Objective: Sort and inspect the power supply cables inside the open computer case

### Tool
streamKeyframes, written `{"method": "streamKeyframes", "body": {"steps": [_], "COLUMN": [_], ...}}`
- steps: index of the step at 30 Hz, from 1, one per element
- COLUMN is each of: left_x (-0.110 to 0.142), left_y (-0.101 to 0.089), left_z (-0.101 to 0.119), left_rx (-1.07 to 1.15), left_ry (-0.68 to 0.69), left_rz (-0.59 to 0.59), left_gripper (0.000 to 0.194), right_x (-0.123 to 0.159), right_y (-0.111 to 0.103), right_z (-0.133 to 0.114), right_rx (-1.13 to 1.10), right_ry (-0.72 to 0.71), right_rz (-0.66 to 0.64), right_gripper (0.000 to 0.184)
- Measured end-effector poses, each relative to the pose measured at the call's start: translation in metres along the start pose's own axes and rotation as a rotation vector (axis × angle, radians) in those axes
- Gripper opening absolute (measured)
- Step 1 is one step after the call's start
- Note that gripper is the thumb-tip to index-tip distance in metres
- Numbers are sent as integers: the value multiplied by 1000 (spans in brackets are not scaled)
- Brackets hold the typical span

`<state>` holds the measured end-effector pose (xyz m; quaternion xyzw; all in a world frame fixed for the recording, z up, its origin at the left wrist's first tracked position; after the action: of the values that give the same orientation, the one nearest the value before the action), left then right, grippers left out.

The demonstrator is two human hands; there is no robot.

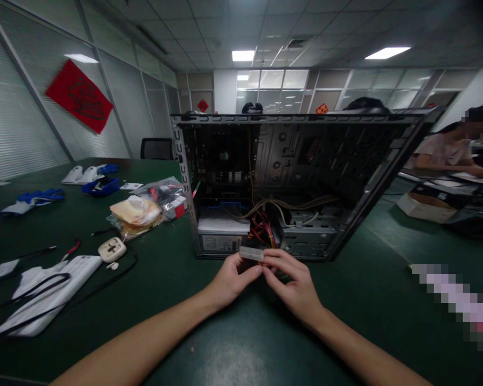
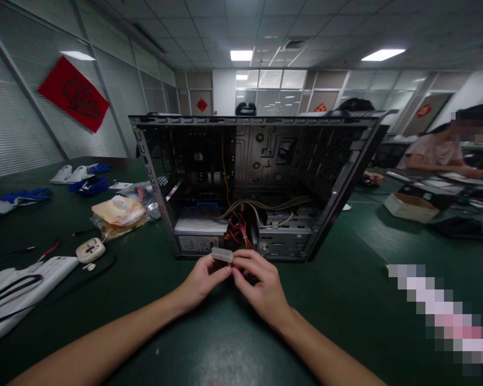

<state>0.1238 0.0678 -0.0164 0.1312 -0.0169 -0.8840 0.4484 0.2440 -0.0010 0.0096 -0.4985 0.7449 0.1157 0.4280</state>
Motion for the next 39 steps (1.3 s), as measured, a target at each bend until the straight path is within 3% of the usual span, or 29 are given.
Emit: {"method": "streamKeyframes", "body": {"steps": [5,13,20,27,33,39], "left_x": [-3,-4,-6,-4,0,4], "left_y": [1,-3,-5,-7,-8,-8], "left_z": [5,5,8,9,4,1], "left_rx": [-48,-58,-55,-34,-88,-43], "left_ry": [37,17,0,-11,-12,-46], "left_rz": [-15,-11,38,74,82,62], "left_gripper": [35,34,33,28,29,26], "right_x": [-2,-6,-10,-11,-2,5], "right_y": [-3,-1,1,1,3,3], "right_z": [-2,-2,5,9,8,3], "right_rx": [17,-25,-70,-146,-101,-74], "right_ry": [-27,16,148,233,217,159], "right_rz": [49,11,43,-40,-152,-107], "right_gripper": [12,11,13,17,19,10]}}
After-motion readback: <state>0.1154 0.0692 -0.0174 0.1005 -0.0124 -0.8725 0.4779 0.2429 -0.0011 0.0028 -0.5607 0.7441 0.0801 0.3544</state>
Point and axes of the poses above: each hand's wrist, its own x-axis away from the middle knuckle, its own y-axis out of the palm, z = x × y, the point moved 6 cm from there along -x, towards the middle knuckle, and after that the axes turned 8 degrees about z, right-handed, at the moved point
